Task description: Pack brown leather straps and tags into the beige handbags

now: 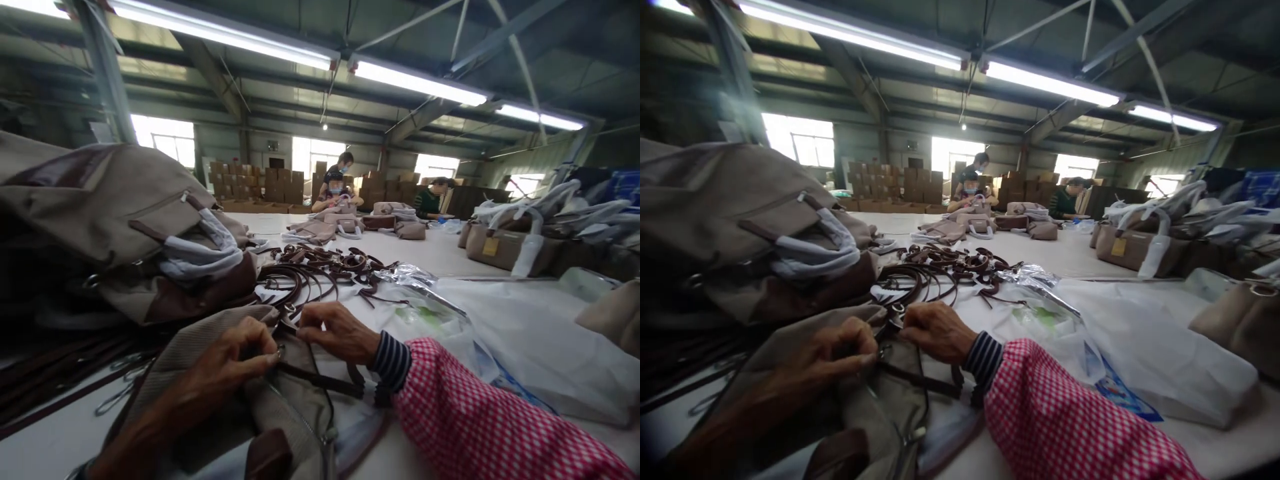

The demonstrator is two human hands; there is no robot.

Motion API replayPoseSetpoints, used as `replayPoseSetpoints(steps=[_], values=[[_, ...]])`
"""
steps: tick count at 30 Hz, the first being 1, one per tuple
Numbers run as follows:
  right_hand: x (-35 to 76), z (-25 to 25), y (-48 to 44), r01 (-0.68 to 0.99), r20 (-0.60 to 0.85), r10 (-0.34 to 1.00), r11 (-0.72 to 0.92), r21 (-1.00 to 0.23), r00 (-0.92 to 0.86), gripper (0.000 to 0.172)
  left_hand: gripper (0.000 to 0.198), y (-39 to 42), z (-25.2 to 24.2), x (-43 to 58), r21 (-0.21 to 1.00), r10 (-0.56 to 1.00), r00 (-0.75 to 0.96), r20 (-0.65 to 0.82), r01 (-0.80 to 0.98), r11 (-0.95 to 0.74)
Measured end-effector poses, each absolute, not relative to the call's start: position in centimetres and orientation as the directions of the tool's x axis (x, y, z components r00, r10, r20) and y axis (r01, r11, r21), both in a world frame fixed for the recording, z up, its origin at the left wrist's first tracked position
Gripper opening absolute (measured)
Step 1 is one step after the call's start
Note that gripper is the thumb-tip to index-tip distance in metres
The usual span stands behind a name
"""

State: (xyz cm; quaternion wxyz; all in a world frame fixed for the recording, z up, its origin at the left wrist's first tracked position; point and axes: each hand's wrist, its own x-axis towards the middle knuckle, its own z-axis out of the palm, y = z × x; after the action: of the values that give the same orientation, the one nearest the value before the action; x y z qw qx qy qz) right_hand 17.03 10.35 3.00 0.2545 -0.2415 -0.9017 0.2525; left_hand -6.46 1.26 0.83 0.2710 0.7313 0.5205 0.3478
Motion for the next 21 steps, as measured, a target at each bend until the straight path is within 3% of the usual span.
replayPoseSetpoints(steps=[3,6,10,16,21], values=[[15.9,2.5,9.7,0.123,0.370,0.647,0.585,-0.802,-0.667,0.018,0.020,1.0,1.3,-6.4,0.789,0.942,0.242,0.234,0.518,-0.330],[14.8,2.1,9.0,-0.066,0.291,0.726,0.322,-0.944,-0.623,0.025,0.016,0.8,1.5,-6.2,0.806,0.934,0.252,0.253,0.479,-0.347],[14.4,1.6,8.9,-0.195,0.204,0.782,0.108,-0.975,-0.589,0.033,0.016,0.6,1.4,-5.7,0.856,0.953,0.116,0.279,0.419,-0.301],[14.8,1.3,9.2,-0.169,0.176,0.774,0.091,-0.981,-0.609,0.033,0.032,0.6,1.3,-5.4,0.882,0.965,0.019,0.260,0.403,-0.246],[14.7,1.2,8.7,-0.109,0.126,0.754,0.072,-0.991,-0.644,0.032,0.012,0.7,1.2,-5.4,0.839,0.936,0.090,0.341,0.421,-0.346]])
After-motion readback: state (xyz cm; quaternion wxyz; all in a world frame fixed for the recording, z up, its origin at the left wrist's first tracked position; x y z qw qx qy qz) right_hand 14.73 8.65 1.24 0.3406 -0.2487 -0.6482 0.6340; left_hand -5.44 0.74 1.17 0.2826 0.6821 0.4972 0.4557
